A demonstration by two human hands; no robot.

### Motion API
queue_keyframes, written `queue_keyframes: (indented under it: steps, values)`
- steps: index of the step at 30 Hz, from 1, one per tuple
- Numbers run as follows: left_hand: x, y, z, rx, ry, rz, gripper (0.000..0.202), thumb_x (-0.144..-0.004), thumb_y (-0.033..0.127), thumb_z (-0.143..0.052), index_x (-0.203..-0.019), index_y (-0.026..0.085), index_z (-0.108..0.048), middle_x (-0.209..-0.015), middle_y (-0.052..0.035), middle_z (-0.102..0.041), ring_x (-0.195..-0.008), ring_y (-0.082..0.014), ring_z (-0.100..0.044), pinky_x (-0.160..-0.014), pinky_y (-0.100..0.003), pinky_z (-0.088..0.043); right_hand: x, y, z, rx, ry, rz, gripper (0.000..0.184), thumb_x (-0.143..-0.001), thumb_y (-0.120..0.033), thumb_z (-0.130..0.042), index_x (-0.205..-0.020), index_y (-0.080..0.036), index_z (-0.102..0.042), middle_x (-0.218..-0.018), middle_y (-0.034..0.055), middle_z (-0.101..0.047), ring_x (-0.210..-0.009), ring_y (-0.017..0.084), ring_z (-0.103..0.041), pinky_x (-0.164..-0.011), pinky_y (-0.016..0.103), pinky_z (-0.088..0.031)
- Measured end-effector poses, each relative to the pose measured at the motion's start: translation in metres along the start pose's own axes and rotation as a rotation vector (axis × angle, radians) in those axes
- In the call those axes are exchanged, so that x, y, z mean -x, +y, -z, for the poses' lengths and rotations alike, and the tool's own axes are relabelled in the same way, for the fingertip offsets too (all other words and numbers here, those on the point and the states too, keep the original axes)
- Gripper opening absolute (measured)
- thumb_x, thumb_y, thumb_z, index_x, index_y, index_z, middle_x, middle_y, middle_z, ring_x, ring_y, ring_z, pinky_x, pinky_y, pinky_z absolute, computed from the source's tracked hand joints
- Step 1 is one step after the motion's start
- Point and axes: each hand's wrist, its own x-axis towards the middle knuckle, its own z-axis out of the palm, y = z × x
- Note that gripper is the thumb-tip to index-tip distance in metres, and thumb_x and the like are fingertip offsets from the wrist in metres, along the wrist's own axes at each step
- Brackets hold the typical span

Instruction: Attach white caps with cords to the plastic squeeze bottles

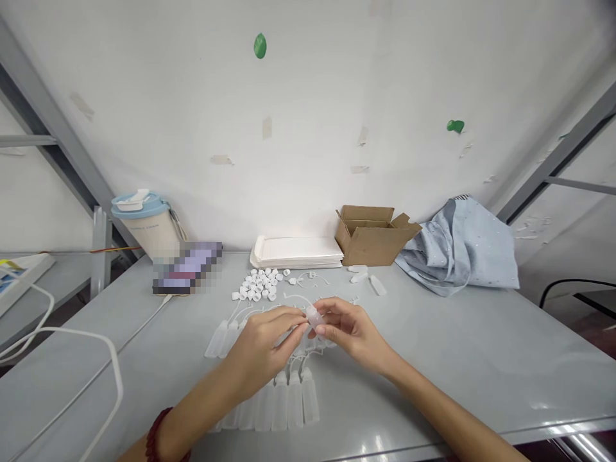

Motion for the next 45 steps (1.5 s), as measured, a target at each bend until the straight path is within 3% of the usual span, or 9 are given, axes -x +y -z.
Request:
queue_keyframes:
  steps: [6, 16, 21, 26, 31, 39, 45]
  values:
    - [-0.002, 0.006, 0.002, 0.111, 0.042, 0.215, 0.013, -0.085, 0.021, -0.053, -0.085, 0.021, -0.066, -0.081, -0.0007, -0.070, -0.070, -0.0136, -0.064, -0.063, -0.023, -0.053, -0.001, 0.002, 0.000, -0.139, -0.066, -0.032, 0.030, -0.082, -0.037, -0.062, -0.105, -0.019, -0.054, -0.088, 0.0054, -0.067, -0.083, 0.018, -0.066, -0.070, 0.030, -0.047]
    - [-0.004, 0.007, 0.001, 0.239, 0.024, 0.312, 0.007, -0.080, 0.019, -0.060, -0.080, 0.020, -0.067, -0.073, 0.0010, -0.070, -0.064, -0.0124, -0.066, -0.060, -0.021, -0.053, 0.000, 0.003, -0.002, -0.153, -0.106, -0.038, 0.031, -0.082, -0.038, -0.061, -0.108, -0.020, -0.057, -0.094, 0.0060, -0.067, -0.088, 0.017, -0.062, -0.074, 0.031, -0.047]
    - [-0.001, 0.006, -0.002, 0.102, 0.086, 0.202, 0.004, -0.080, 0.019, -0.061, -0.079, 0.020, -0.064, -0.068, 0.0015, -0.066, -0.060, -0.0115, -0.061, -0.059, -0.022, -0.050, -0.001, 0.000, -0.002, -0.210, -0.121, -0.040, 0.029, -0.081, -0.037, -0.062, -0.105, -0.020, -0.059, -0.093, 0.0053, -0.066, -0.089, 0.017, -0.062, -0.075, 0.031, -0.047]
    - [0.002, 0.004, -0.005, -0.021, 0.163, -0.019, 0.009, -0.084, 0.013, -0.054, -0.088, 0.019, -0.060, -0.082, -0.0025, -0.065, -0.069, -0.0124, -0.059, -0.062, -0.023, -0.049, -0.002, -0.002, -0.001, -0.279, -0.162, -0.039, 0.024, -0.084, -0.034, -0.059, -0.103, -0.020, -0.061, -0.088, 0.0037, -0.067, -0.080, 0.014, -0.062, -0.072, 0.030, -0.048]
    - [0.003, 0.002, -0.007, -0.065, 0.144, -0.113, 0.018, -0.086, 0.009, -0.051, -0.100, 0.019, -0.056, -0.090, -0.0046, -0.062, -0.079, -0.0130, -0.059, -0.070, -0.024, -0.049, -0.002, -0.003, -0.001, -0.311, -0.178, -0.056, 0.023, -0.085, -0.035, -0.058, -0.103, -0.021, -0.063, -0.084, 0.0012, -0.065, -0.071, 0.012, -0.062, -0.074, 0.029, -0.049]
    - [0.006, 0.001, -0.007, -0.115, 0.035, -0.124, 0.029, -0.086, 0.014, -0.054, -0.114, 0.020, -0.051, -0.099, -0.0072, -0.055, -0.081, -0.0152, -0.058, -0.070, -0.028, -0.050, -0.004, 0.004, 0.000, -0.422, -0.164, -0.086, 0.030, -0.084, -0.034, -0.060, -0.109, -0.017, -0.057, -0.091, 0.0066, -0.066, -0.073, 0.013, -0.061, -0.071, 0.030, -0.047]
    - [0.008, -0.002, -0.006, -0.130, -0.051, -0.082, 0.030, -0.084, 0.015, -0.057, -0.112, 0.022, -0.051, -0.102, -0.0066, -0.051, -0.081, -0.0154, -0.056, -0.069, -0.030, -0.050, -0.003, 0.003, -0.001, -0.499, -0.181, -0.106, 0.027, -0.086, -0.030, -0.058, -0.110, -0.019, -0.051, -0.093, 0.0068, -0.066, -0.074, 0.013, -0.062, -0.074, 0.032, -0.047]
